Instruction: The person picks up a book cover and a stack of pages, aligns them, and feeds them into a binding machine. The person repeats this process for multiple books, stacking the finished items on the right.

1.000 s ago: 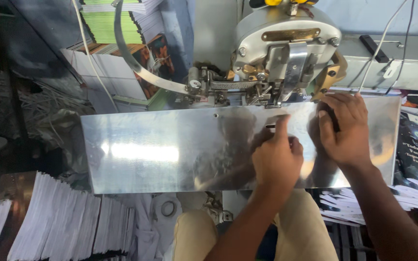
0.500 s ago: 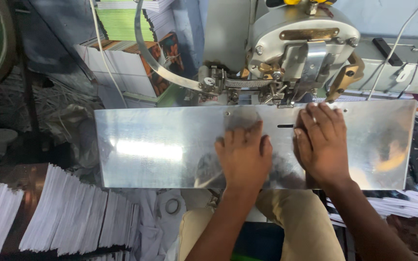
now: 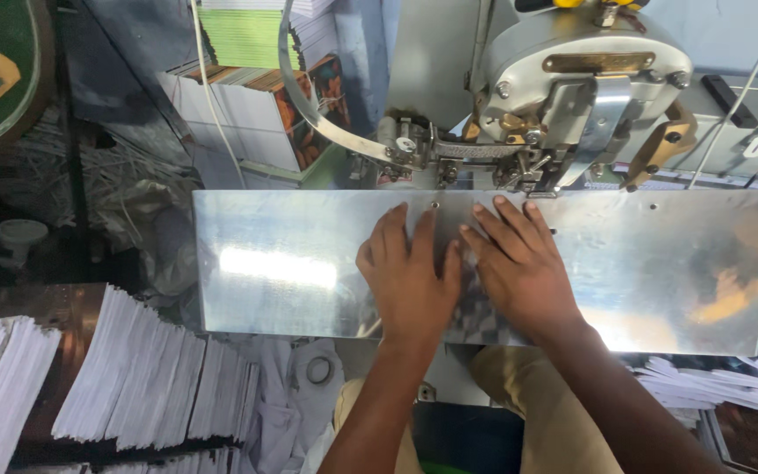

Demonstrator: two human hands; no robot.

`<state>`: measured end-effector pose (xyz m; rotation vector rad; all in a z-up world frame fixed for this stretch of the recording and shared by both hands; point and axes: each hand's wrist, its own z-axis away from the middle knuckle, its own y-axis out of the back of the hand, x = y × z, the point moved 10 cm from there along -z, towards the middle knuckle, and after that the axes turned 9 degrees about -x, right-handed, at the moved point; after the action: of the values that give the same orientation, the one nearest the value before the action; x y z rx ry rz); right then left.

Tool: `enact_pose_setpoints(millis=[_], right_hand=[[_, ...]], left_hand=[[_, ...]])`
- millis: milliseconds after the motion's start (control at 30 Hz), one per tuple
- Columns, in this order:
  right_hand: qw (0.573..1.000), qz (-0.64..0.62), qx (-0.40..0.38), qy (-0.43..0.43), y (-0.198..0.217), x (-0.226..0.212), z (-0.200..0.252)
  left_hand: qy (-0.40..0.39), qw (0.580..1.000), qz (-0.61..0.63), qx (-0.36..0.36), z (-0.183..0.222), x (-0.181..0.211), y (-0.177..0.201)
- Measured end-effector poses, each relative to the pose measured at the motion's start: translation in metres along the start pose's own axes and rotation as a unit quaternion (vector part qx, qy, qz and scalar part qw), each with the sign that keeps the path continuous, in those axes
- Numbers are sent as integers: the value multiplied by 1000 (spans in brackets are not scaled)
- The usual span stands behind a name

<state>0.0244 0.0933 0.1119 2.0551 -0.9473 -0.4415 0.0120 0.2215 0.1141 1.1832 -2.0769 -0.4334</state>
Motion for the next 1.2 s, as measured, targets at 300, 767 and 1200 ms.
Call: enact_pose_setpoints(millis=[300,767,1200], right_hand=[[999,-24,-40,16,-16,-16,-19],[997,-18,-44,53,-28,-44,-61],[999,10,19,-30,-33,-58,-77]], left_hand=[[47,996,79,1,-6,-37,4],[67,992,100,47,-15,-63,13],[61,981,172,69,-14,-65,25]])
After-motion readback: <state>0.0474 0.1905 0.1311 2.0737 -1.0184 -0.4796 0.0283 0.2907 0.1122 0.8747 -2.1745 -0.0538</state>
